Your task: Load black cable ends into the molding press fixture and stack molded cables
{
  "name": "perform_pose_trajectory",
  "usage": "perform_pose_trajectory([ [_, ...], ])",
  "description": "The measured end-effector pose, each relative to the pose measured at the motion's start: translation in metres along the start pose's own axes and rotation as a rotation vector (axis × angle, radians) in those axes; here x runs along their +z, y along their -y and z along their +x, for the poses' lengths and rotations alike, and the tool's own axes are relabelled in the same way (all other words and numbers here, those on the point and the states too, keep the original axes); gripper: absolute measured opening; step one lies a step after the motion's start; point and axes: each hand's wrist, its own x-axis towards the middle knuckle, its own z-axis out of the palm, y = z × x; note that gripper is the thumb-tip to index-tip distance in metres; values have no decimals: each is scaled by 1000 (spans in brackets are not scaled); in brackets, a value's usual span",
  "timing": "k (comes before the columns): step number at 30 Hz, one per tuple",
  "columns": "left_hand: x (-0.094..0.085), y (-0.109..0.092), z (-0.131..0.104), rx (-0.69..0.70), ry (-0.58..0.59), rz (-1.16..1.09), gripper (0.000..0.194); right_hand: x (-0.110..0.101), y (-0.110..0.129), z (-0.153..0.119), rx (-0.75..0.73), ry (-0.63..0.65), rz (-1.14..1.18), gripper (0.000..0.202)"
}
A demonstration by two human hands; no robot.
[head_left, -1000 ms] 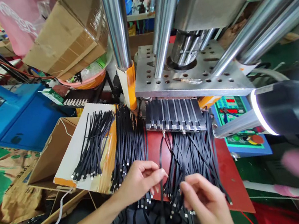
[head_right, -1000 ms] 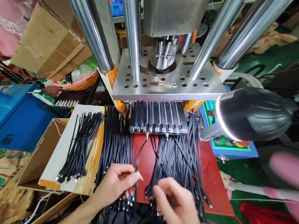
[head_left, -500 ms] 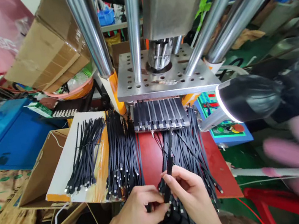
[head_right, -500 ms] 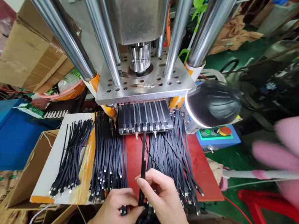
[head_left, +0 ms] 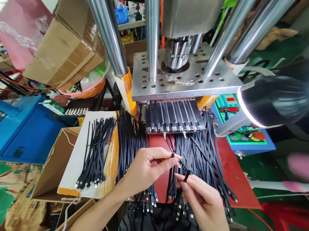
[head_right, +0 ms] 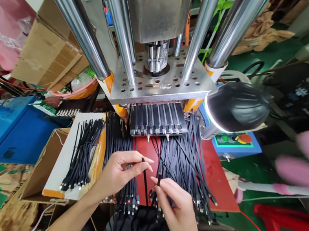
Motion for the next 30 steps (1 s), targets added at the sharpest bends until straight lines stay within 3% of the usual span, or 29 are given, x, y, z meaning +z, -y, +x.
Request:
perform_pose_trajectory([
  [5,-1,1,-5,-16,47,-95,27,-5,4,15,30,-30,174,17],
  [7,-2,1,-4,-47,59,-190,28,-2,11,23,17,-47,148,9],
  [10,-2,1,-1,-86,52,-293,34,3,24,34,-31,-10,82,15],
  [14,-3,0,5,3,-2,-119,38,7,31,47,-64,-22,48,22],
  [18,-8,-4,18,123,-16,96,35,17,15,46,22,-7,22,33],
  [20,-12,-3,32,165,-53,163,31,23,2,36,132,96,48,37],
  [22,-19,4,52,208,-147,217,25,23,-8,25,283,300,123,38],
  [25,-31,30,91,302,-337,369,14,4,-12,31,397,584,140,41],
  [27,-38,51,118,299,-422,503,10,-20,-6,58,303,578,-3,43],
  [30,-45,73,149,192,-458,588,14,-48,4,126,144,429,-179,48],
])
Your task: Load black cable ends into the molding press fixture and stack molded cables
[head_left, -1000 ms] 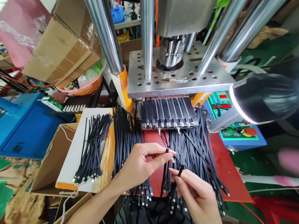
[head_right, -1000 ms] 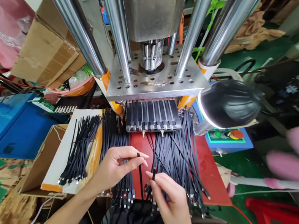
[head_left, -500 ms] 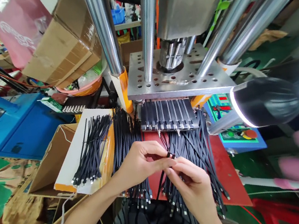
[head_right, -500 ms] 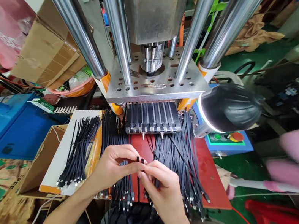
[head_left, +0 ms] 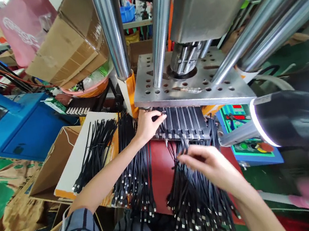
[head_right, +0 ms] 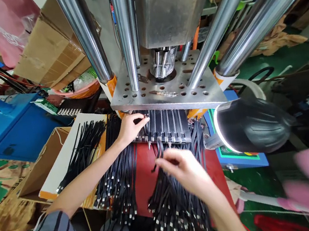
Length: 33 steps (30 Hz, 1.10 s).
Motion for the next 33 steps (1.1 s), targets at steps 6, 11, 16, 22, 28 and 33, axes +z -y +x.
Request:
perform_pose_trajectory([
  [6,-7,7,-9,78,-83,76,38,-35,-4,101,-52,-82,-25,49],
  [11,-29,10,-45,606,239,233,32,-28,-21,130,-81,-90,-111,50],
  [16,-30,11,-47,777,307,456,33,-25,-26,130,-140,-200,-206,43],
  [22,-24,-6,-52,688,345,630,40,-21,-32,130,-90,-243,-16,38],
  [28,-11,-18,-71,585,310,755,53,-15,-32,129,-94,-416,-182,26],
  [33,3,-31,-86,469,321,888,69,-10,-27,83,-265,-377,-613,38],
])
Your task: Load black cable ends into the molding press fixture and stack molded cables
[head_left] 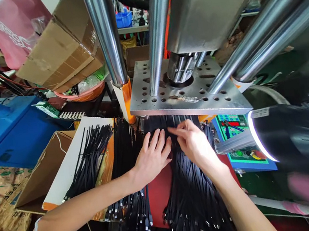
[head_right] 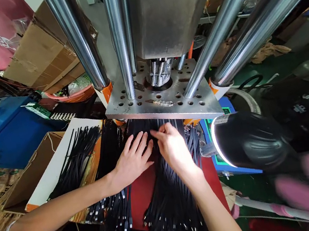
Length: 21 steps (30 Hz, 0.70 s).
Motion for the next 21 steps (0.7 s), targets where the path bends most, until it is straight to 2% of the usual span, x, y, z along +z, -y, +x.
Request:
perform_pose_trajectory([
  [3,-6,1,8,-14,44,-63,75,-4,8,-10,-42,137,-324,47],
  [6,-12,17,28,-65,88,-167,70,0,11,7,30,196,-503,52],
  [9,-11,37,53,-83,98,-233,62,8,6,34,78,188,-495,51],
  [12,-4,54,76,-86,81,-268,52,18,-5,57,62,166,-445,48],
  [17,1,74,113,-86,46,-279,40,24,-19,98,67,99,-417,54],
  [19,-4,77,115,-91,25,-285,38,19,-15,100,53,88,-404,54],
  [21,-12,75,95,-96,-3,-292,35,10,-3,77,20,87,-391,52],
])
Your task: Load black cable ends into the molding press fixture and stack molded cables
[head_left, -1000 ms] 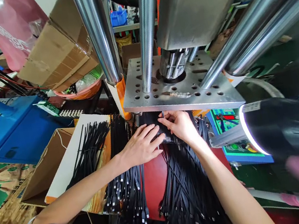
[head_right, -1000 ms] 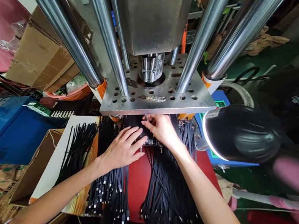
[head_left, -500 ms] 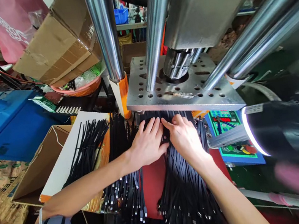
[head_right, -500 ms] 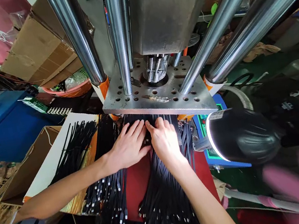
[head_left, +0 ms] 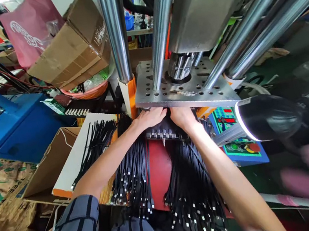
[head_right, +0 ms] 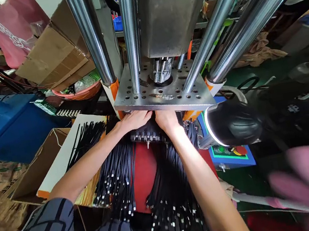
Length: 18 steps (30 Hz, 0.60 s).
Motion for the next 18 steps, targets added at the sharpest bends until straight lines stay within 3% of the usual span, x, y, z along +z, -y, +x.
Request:
perform_pose_trajectory([
  [3,-5,-9,-72,-83,-110,-49,30,-11,20,-87,33,-90,34,39],
  [4,-5,-12,-101,-199,-135,-66,32,-11,27,-123,85,-101,56,31],
  [6,0,-19,-155,-445,-43,-64,35,-4,38,-189,167,-38,30,29],
  [8,6,-22,-189,-574,111,-63,31,8,45,-232,166,25,9,31],
  [10,12,-20,-201,-624,198,-160,24,17,46,-249,167,43,70,34],
  [12,12,-15,-198,-640,203,-313,23,16,42,-248,210,29,227,35],
  [16,-1,-6,-188,-622,222,-558,24,-13,39,-238,312,80,689,35],
  [18,-9,-12,-190,-620,255,-880,28,-31,47,-242,338,155,905,35],
])
